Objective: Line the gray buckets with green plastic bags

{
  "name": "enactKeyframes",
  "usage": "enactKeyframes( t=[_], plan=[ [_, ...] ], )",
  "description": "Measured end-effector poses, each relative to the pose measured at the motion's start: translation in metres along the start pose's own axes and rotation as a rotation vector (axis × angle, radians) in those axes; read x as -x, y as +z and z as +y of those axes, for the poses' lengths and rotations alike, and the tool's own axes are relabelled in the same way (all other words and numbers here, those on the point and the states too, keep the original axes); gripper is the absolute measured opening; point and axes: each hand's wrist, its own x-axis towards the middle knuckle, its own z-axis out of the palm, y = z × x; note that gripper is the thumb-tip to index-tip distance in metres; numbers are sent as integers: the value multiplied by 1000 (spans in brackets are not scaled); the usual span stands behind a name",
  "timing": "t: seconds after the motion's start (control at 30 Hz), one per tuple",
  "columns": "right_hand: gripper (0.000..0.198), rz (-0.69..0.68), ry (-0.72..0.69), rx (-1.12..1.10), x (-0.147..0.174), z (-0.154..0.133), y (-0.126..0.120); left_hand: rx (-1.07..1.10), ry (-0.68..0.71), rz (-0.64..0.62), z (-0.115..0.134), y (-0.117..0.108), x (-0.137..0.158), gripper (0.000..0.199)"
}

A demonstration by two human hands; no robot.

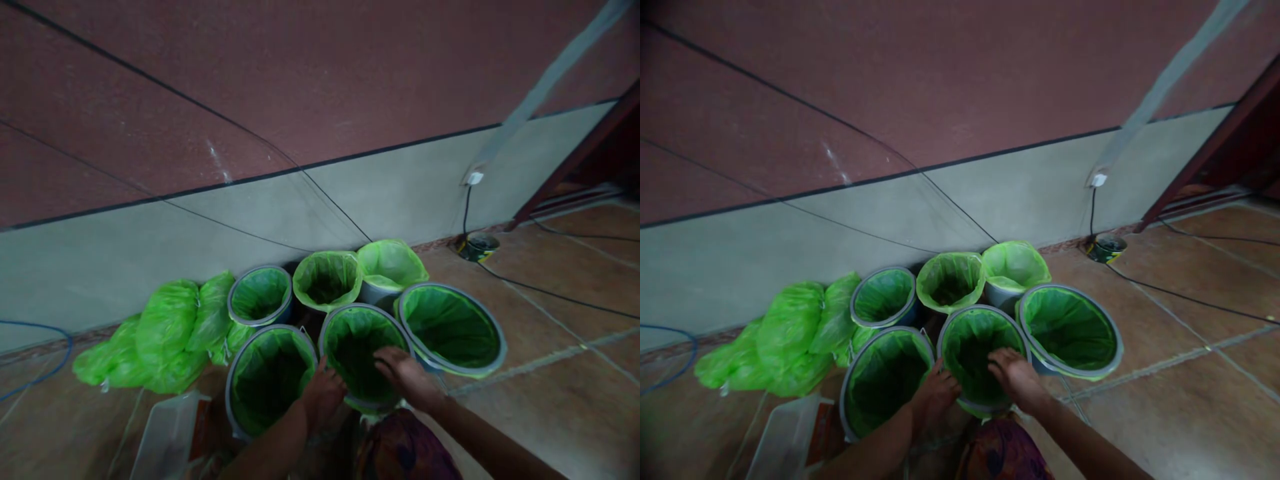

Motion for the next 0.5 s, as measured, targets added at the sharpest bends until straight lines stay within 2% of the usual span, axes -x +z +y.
enactKeyframes(
  t=[0.07,0.1,0.17,0.23,0.4,0.5],
  plan=[
    [37,153,128,163,-35,5,-15,-64,47,-23,0,-2,0,24],
    [39,170,203,248,-53,10,-21,-101,71,-34,-1,-3,0,23],
    [39,124,320,348,-83,20,-27,-168,117,-30,-3,-2,-1,22],
    [33,92,344,358,-101,30,-26,-234,158,7,-6,3,-1,23],
    [34,126,335,352,-104,44,-14,-336,186,120,-9,18,-3,22],
    [31,124,314,347,-102,45,-13,-325,177,109,-7,17,-2,22]
  ],
)
